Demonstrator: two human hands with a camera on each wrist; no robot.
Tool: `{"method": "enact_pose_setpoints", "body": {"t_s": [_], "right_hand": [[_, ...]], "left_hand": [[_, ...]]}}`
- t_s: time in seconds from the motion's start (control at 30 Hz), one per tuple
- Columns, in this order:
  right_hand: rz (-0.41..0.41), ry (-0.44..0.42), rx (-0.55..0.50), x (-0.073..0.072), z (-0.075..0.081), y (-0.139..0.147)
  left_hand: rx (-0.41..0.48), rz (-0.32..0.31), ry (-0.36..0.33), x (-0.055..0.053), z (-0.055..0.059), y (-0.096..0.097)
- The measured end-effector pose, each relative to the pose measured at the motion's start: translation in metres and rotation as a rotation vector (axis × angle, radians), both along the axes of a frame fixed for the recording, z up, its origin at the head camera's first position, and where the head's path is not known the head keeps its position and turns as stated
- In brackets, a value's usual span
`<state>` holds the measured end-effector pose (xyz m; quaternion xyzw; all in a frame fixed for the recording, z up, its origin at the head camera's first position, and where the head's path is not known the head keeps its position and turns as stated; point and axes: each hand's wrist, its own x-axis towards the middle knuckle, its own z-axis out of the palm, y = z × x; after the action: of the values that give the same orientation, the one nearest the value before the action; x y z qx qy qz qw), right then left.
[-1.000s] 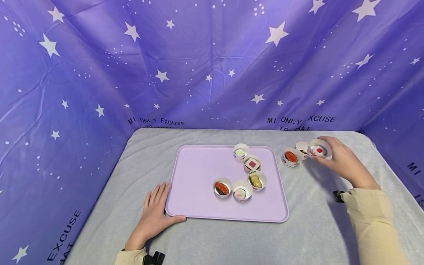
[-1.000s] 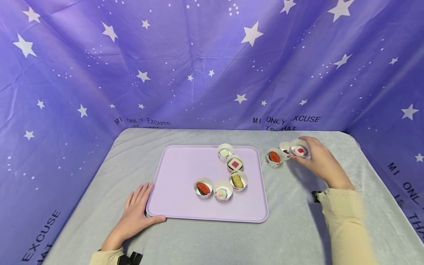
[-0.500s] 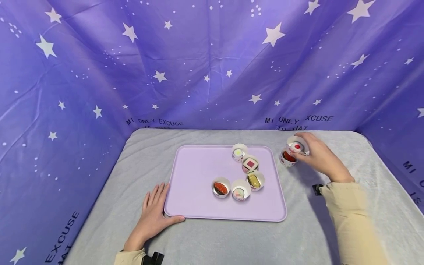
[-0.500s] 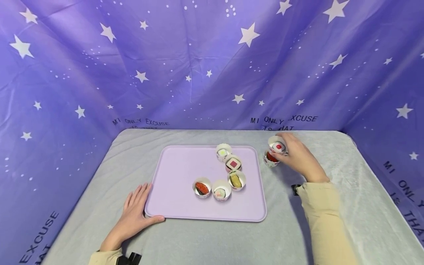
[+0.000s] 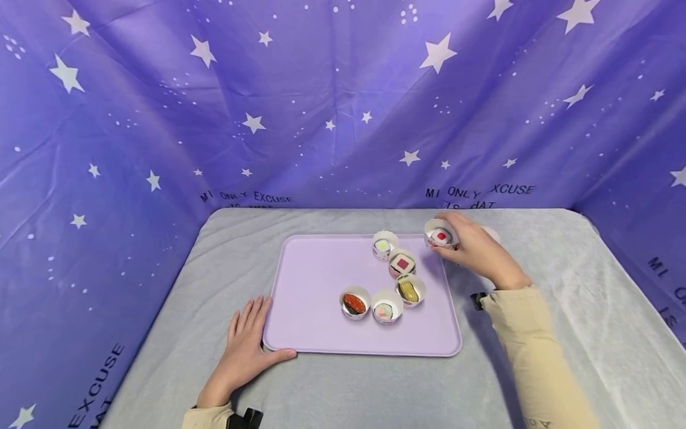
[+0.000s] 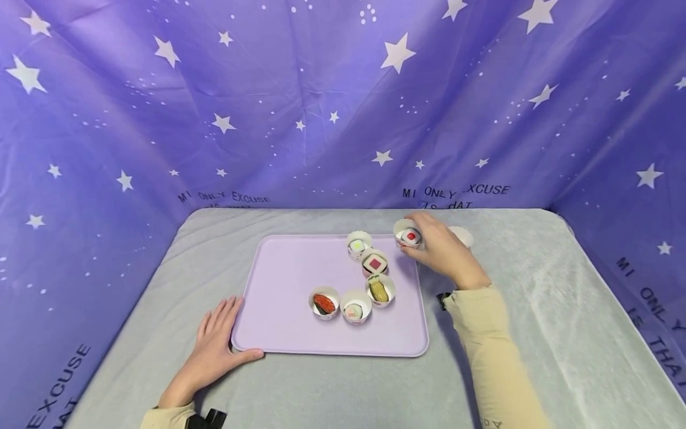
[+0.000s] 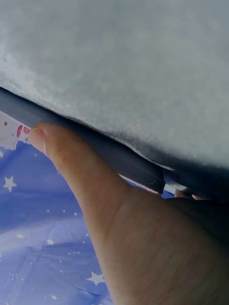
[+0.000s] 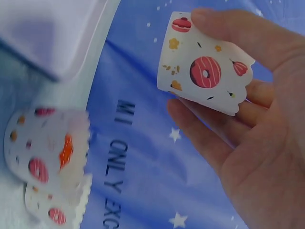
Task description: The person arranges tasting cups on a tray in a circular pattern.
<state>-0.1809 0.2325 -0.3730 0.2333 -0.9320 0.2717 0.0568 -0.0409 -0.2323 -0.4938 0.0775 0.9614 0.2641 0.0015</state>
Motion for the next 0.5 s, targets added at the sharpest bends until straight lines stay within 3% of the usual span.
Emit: {"method": "enact_pose_setpoints", "body": {"t_s": [0.27, 0.5], "right_hand": [[0.043, -0.076, 0.018, -0.002, 0.002, -0.026], [0.086, -0.104, 0.022, -0.002, 0.005, -0.048]], "left_hand": [[0.000, 0.005, -0.037, 0.001, -0.002, -0.001], [-0.009, -0.001, -0.002, 0.000, -0.001, 0.000]]}}
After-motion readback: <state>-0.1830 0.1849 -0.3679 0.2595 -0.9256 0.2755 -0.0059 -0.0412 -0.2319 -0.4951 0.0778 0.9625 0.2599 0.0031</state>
